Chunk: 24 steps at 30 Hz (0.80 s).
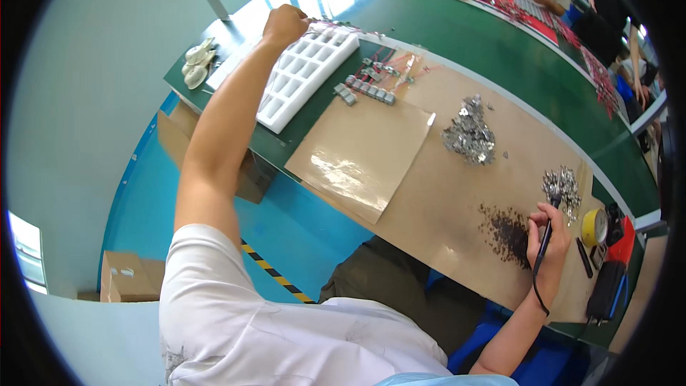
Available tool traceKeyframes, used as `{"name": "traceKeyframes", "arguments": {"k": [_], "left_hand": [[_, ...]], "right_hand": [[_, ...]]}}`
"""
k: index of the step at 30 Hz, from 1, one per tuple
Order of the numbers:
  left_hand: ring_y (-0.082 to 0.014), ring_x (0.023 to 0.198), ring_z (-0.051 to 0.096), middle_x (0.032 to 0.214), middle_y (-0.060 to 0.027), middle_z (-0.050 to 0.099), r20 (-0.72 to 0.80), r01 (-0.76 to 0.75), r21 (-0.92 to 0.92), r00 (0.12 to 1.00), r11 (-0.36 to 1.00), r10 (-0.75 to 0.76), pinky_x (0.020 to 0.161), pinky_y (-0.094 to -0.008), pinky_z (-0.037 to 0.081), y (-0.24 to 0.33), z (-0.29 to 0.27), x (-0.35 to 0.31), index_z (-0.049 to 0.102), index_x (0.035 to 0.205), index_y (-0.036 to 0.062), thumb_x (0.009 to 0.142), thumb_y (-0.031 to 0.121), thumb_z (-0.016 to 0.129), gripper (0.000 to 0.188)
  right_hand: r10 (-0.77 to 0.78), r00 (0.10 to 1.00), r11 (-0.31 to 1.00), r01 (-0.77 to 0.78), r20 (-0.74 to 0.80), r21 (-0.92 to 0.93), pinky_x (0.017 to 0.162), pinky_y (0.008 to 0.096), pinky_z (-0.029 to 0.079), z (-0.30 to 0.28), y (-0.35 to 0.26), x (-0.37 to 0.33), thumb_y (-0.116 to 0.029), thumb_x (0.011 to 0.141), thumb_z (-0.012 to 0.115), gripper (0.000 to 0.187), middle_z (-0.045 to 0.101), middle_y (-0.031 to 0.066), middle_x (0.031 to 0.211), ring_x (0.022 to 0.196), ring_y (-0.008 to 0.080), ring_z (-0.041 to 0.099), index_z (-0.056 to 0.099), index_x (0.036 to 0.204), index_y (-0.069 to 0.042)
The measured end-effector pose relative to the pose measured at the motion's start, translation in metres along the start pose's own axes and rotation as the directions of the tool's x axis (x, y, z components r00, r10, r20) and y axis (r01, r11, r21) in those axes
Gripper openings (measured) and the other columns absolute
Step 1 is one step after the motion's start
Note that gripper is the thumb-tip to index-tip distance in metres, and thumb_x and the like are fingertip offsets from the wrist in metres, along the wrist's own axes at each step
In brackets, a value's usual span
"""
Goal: Soldering small electronic components to wires and organizing them in a tray.
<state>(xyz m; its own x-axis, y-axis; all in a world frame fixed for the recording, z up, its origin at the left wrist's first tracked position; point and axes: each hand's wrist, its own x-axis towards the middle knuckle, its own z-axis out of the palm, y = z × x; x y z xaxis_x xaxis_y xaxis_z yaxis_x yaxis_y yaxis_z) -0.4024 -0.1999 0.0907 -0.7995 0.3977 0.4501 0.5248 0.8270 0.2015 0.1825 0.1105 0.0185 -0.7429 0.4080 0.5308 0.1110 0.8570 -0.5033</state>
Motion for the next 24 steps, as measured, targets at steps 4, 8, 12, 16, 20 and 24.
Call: {"name": "traceKeyframes", "arguments": {"k": [4, 8, 12, 16, 20, 24], "left_hand": [[-0.0312, 0.077, 0.075, 0.086, -0.019, 0.077, 0.147, -0.228, -0.131, 0.958, 0.965, 0.247, 0.077, -0.0401, 0.059, 0.062, -0.019, -0.062, 0.081, 0.094, 0.0016, 0.085, 0.027, 0.076, 0.028], [-0.0429, 0.089, 0.071, 0.088, -0.0252, 0.073, 0.411, -0.232, -0.082, 0.878, 0.969, 0.245, 0.08, -0.0501, 0.055, 0.103, -0.012, -0.129, 0.073, 0.084, -0.0002, 0.08, 0.032, 0.079, 0.033], [-0.0416, 0.095, 0.07, 0.1, -0.0224, 0.072, 0.274, -0.289, -0.012, 0.92, 0.957, 0.281, 0.085, -0.0487, 0.056, 0.099, 0.005, -0.158, 0.074, 0.089, 0.0009, 0.081, 0.024, 0.081, 0.026], [-0.0422, 0.099, 0.07, 0.103, -0.0235, 0.073, 0.29, -0.242, 0.038, 0.931, 0.969, 0.221, 0.087, -0.0484, 0.056, 0.118, 0.004, -0.158, 0.075, 0.089, 0.0002, 0.081, 0.021, 0.08, 0.023], [-0.0431, 0.097, 0.071, 0.096, -0.0264, 0.074, 0.336, -0.174, 0.148, 0.935, 0.974, 0.116, 0.088, -0.0489, 0.056, 0.119, 0.006, -0.149, 0.078, 0.088, -0.0005, 0.079, 0.018, 0.078, 0.02], [-0.0449, 0.1, 0.071, 0.1, -0.0305, 0.073, 0.42, -0.145, 0.144, 0.905, 0.979, 0.072, 0.091, -0.0494, 0.056, 0.124, 0.002, -0.144, 0.075, 0.09, -0.0068, 0.079, 0.014, 0.068, 0.025]], "right_hand": [[-0.023, 1.0, 1.0, 0.023, -0.01, -0.019, 0.071, 0.0355, 0.056, -0.004, 0.001, -0.002, 0.012, 0.082, 0.069, 0.04, 0.071, 0.0128, 0.089, 0.077, 0.0278, 0.07, 0.067, 0.117, -0.006], [-0.014, 0.999, 1.0, 0.014, -0.035, 0.005, 0.071, 0.0372, 0.056, -0.001, -0.001, -0.001, 0.011, 0.08, 0.069, 0.039, 0.069, 0.012, 0.087, 0.078, 0.0297, 0.07, 0.07, 0.114, -0.008], [-0.022, 1.0, 0.999, 0.023, -0.021, 0.035, 0.069, 0.0392, 0.057, -0.003, -0.004, -0.003, 0.008, 0.081, 0.069, 0.036, 0.069, 0.0105, 0.085, 0.078, 0.0306, 0.07, 0.07, 0.112, -0.011], [-0.02, 1.0, 1.0, 0.02, -0.014, -0.008, 0.067, 0.0416, 0.056, -0.009, -0.003, -0.007, 0.002, 0.083, 0.069, 0.032, 0.069, 0.0092, 0.084, 0.079, 0.0314, 0.07, 0.067, 0.111, -0.013], [-0.043, 0.999, 0.999, 0.043, 0.001, -0.03, 0.068, 0.0427, 0.056, -0.01, 0.002, -0.007, 0.001, 0.082, 0.069, 0.033, 0.069, 0.0078, 0.084, 0.08, 0.0313, 0.069, 0.067, 0.112, -0.013], [-0.043, 0.999, 0.999, 0.043, 0.006, 0.001, 0.068, 0.0409, 0.056, -0.01, 0.005, -0.007, 0.006, 0.079, 0.068, 0.038, 0.07, 0.0079, 0.085, 0.078, 0.0309, 0.069, 0.069, 0.112, -0.012]]}}
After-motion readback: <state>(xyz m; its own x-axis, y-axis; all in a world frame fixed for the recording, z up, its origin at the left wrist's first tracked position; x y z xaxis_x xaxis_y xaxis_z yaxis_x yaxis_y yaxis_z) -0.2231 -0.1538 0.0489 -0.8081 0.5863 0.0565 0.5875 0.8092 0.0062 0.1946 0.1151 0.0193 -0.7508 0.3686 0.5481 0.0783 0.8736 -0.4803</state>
